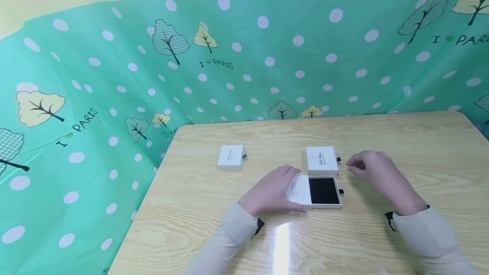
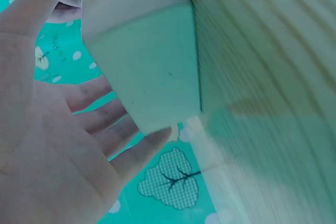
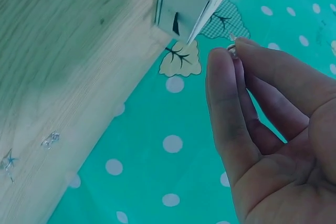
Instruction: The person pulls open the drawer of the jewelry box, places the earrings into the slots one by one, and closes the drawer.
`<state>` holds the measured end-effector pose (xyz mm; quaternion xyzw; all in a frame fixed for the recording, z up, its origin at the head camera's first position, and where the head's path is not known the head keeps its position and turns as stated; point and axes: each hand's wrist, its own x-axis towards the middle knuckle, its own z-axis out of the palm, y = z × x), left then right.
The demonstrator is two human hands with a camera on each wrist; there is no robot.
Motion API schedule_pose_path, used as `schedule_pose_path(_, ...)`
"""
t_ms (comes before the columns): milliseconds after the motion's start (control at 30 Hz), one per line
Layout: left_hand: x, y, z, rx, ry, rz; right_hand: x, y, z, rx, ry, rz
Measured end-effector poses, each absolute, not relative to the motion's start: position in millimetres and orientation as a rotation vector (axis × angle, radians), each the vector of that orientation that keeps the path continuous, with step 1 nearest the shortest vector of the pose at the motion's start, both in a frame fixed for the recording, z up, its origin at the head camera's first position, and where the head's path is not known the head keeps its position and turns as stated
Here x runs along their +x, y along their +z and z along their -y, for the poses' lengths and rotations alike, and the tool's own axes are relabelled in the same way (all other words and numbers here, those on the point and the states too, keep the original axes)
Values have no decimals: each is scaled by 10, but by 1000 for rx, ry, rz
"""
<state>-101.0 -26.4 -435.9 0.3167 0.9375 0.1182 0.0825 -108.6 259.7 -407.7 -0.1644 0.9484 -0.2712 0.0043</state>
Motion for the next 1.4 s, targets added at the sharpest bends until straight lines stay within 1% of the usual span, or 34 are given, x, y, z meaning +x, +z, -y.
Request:
schedule_pose_path(167, -1040, -4353, 193, 972, 362, -2795, -1077, -4063, -2509, -541, -868, -2971)
schedule_pose_path(500, -1081, -4397, 175, 997, 364, -2779, -1060, -4106, -2358, -678, -919, -2975)
schedule_pose_path(1000, -1088, -4419, 113, 1063, 275, -2740, -1009, -4216, -2230, -735, -942, -2911)
schedule_pose_path(1400, -1091, -4408, 107, 1039, 301, -2728, -1021, -4269, -2097, -854, -857, -2884)
